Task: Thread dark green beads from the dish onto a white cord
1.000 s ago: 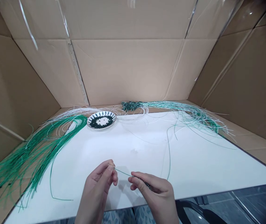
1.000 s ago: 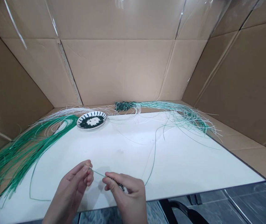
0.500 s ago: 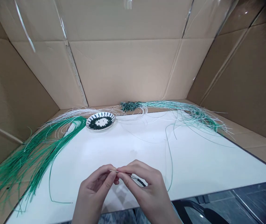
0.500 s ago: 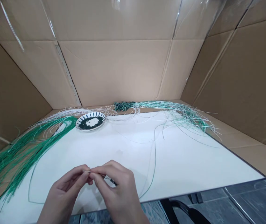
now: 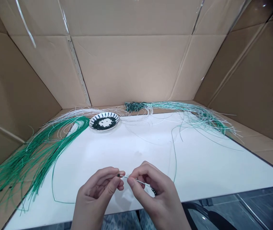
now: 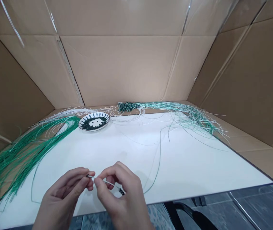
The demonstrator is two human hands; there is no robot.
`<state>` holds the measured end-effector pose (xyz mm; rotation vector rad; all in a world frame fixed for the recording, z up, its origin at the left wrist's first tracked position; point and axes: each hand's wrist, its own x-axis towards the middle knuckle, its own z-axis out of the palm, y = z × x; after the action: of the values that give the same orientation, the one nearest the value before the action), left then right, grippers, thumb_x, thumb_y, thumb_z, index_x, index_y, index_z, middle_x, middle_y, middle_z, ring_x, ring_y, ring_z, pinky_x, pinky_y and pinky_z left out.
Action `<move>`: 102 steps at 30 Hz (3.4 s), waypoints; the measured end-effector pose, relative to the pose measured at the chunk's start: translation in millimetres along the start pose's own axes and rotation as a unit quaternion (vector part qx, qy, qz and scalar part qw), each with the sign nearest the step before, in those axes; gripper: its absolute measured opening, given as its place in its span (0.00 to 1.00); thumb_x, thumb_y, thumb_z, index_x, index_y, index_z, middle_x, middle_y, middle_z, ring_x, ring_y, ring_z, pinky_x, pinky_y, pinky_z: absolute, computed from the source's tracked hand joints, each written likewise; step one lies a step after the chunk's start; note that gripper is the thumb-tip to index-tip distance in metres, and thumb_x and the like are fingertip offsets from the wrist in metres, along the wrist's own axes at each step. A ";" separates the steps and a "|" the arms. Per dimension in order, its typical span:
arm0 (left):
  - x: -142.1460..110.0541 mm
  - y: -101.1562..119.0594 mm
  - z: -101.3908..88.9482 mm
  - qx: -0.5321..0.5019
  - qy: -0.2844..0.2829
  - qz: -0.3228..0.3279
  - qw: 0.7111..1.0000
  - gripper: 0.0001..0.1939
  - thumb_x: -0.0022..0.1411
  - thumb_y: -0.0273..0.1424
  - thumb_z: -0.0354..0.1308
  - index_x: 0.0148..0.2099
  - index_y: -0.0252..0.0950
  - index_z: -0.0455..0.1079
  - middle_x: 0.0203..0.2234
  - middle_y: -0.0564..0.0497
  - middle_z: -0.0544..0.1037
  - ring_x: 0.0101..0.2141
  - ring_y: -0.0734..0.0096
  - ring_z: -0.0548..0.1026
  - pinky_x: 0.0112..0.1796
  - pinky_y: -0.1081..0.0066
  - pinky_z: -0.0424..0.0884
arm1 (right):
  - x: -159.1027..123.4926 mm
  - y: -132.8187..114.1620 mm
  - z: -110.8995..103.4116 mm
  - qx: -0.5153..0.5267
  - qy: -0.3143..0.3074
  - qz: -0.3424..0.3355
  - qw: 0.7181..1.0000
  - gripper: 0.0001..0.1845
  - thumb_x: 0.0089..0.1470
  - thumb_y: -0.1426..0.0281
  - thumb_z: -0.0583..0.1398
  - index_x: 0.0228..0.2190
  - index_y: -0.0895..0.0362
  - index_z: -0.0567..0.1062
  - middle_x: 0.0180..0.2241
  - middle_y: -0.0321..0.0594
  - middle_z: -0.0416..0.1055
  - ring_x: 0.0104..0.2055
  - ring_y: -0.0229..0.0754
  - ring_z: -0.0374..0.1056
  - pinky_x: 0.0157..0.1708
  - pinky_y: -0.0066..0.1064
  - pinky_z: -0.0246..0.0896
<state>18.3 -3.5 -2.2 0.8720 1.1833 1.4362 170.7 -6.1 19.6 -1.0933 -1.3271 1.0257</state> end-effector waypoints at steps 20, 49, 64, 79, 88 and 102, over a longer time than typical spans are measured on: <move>-4.4 7.0 3.7 -0.011 -0.049 0.009 0.999 0.09 0.49 0.41 0.76 0.29 0.42 0.85 0.21 0.53 0.82 0.25 0.71 0.78 0.30 0.79 0.74 | -1.3 -17.6 3.7 0.106 -0.023 0.061 0.992 0.05 0.48 0.73 0.62 0.23 0.54 0.72 0.32 0.34 0.81 0.32 0.39 0.78 0.38 0.28 0.72; -3.0 7.7 0.3 0.027 -0.068 -0.003 0.997 0.15 0.52 0.44 0.73 0.24 0.39 0.80 0.18 0.53 0.77 0.24 0.70 0.73 0.30 0.74 0.70 | -0.5 -13.8 1.5 0.130 -0.042 0.060 0.989 0.05 0.49 0.75 0.65 0.24 0.55 0.77 0.28 0.36 0.82 0.31 0.42 0.79 0.35 0.29 0.74; -5.6 12.3 1.1 0.076 -0.087 0.028 0.993 0.18 0.56 0.46 0.70 0.22 0.41 0.78 0.19 0.53 0.74 0.24 0.68 0.71 0.30 0.73 0.71 | 0.9 -13.9 -2.6 0.149 -0.075 0.093 0.982 0.05 0.52 0.71 0.66 0.25 0.56 0.76 0.27 0.35 0.78 0.31 0.40 0.76 0.38 0.29 0.72; -7.6 13.3 -0.4 0.099 -0.122 0.045 0.987 0.13 0.58 0.44 0.68 0.27 0.43 0.83 0.20 0.55 0.76 0.25 0.71 0.71 0.30 0.76 0.69 | -1.3 -21.1 -2.5 0.141 -0.054 0.113 0.982 0.06 0.48 0.74 0.66 0.23 0.55 0.75 0.28 0.35 0.79 0.31 0.39 0.78 0.36 0.27 0.73; -13.0 20.9 4.7 0.117 -0.079 0.033 0.989 0.13 0.56 0.40 0.69 0.22 0.42 0.79 0.18 0.56 0.73 0.24 0.71 0.68 0.30 0.76 0.66 | 4.1 -21.9 -14.0 0.047 -0.120 0.082 0.988 0.06 0.47 0.78 0.63 0.24 0.56 0.76 0.31 0.36 0.83 0.34 0.40 0.80 0.39 0.26 0.73; -5.2 19.3 -5.1 0.152 -0.144 0.021 0.978 0.17 0.58 0.45 0.67 0.23 0.41 0.79 0.19 0.54 0.73 0.24 0.69 0.69 0.30 0.74 0.66 | 10.6 -23.0 -22.4 0.023 -0.174 0.072 0.982 0.08 0.47 0.81 0.63 0.24 0.56 0.76 0.30 0.37 0.83 0.35 0.41 0.79 0.39 0.25 0.73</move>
<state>9.5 -9.3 15.6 1.2778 1.1826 1.1279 192.1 -0.7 45.4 -1.0172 -1.5055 1.3975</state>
